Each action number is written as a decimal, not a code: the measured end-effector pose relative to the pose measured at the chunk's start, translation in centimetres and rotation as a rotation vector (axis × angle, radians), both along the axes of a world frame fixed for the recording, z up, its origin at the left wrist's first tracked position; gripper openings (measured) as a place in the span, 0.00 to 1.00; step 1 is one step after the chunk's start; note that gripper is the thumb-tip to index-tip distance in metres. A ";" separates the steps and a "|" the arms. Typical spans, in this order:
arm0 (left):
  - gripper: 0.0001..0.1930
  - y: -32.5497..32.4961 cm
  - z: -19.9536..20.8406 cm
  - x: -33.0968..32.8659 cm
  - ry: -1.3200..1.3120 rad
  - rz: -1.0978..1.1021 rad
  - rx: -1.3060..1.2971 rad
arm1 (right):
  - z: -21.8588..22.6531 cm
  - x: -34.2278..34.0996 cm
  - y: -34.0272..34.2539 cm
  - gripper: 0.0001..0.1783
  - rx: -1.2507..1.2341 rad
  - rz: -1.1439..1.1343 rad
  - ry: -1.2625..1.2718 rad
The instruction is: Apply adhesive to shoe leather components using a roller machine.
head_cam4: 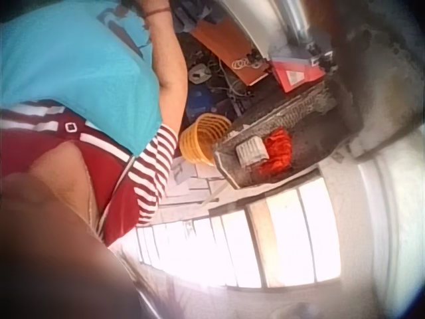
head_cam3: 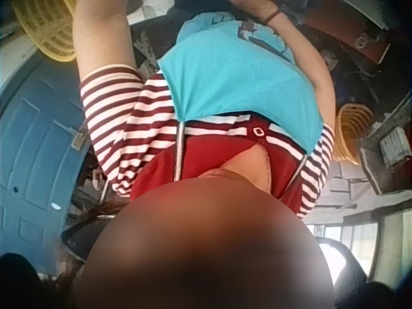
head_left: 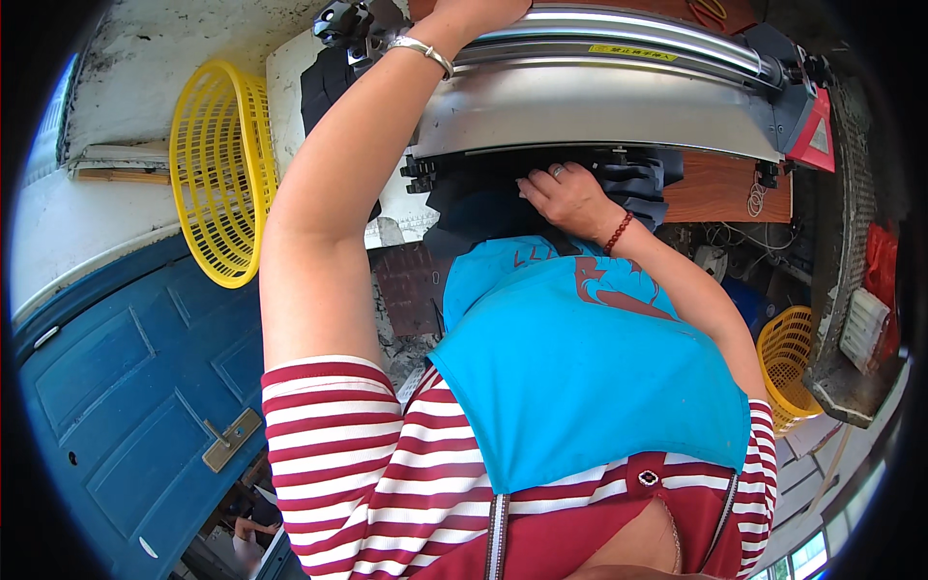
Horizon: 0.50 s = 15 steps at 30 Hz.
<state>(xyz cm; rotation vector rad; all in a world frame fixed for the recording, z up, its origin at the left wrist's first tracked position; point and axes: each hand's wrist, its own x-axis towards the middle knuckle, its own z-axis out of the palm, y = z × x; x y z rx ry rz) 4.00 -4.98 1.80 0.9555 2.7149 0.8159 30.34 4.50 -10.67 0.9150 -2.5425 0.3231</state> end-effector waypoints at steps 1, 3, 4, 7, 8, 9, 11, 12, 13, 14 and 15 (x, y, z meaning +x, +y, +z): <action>0.12 0.0 0.0 0.1 -0.008 0.009 -0.010 | 0.1 -0.1 0.0 0.10 -0.002 0.003 -0.004; 0.12 -0.2 0.3 0.0 -0.044 0.028 -0.038 | 0.6 -0.3 0.1 0.10 -0.042 0.008 0.041; 0.12 -0.2 0.3 0.1 -0.074 0.039 -0.062 | 0.9 -0.4 0.3 0.10 -0.039 0.006 0.042; 0.12 0.3 -0.3 0.0 -0.034 -0.008 0.048 | 2.4 -0.4 0.8 0.10 -0.090 0.050 0.050; 0.12 0.3 -0.3 0.2 -0.028 -0.012 0.052 | 3.5 -0.3 0.6 0.09 -0.266 0.030 -0.010; 0.12 0.3 -0.4 0.4 -0.058 -0.011 0.061 | 4.6 -0.1 0.5 0.08 -0.441 0.010 -0.069; 0.13 -0.2 -0.4 0.0 -0.075 -0.035 0.017 | 7.0 0.4 1.0 0.08 -0.623 -0.163 -0.304; 0.13 -0.3 -0.4 -0.2 -0.062 -0.037 0.020 | 7.8 0.3 1.4 0.08 -0.803 -0.340 -0.555; 0.19 -0.2 0.0 0.3 -0.101 -0.048 -0.024 | 8.0 0.2 2.6 0.08 -0.906 -0.442 -0.605; 0.25 -0.3 0.3 0.5 -0.139 -0.051 -0.069 | 8.6 0.3 3.6 0.09 -1.002 -0.546 -0.711; 0.26 -0.2 0.1 0.2 -0.120 -0.076 -0.111 | 8.4 0.2 4.7 0.10 -1.101 -0.565 -0.751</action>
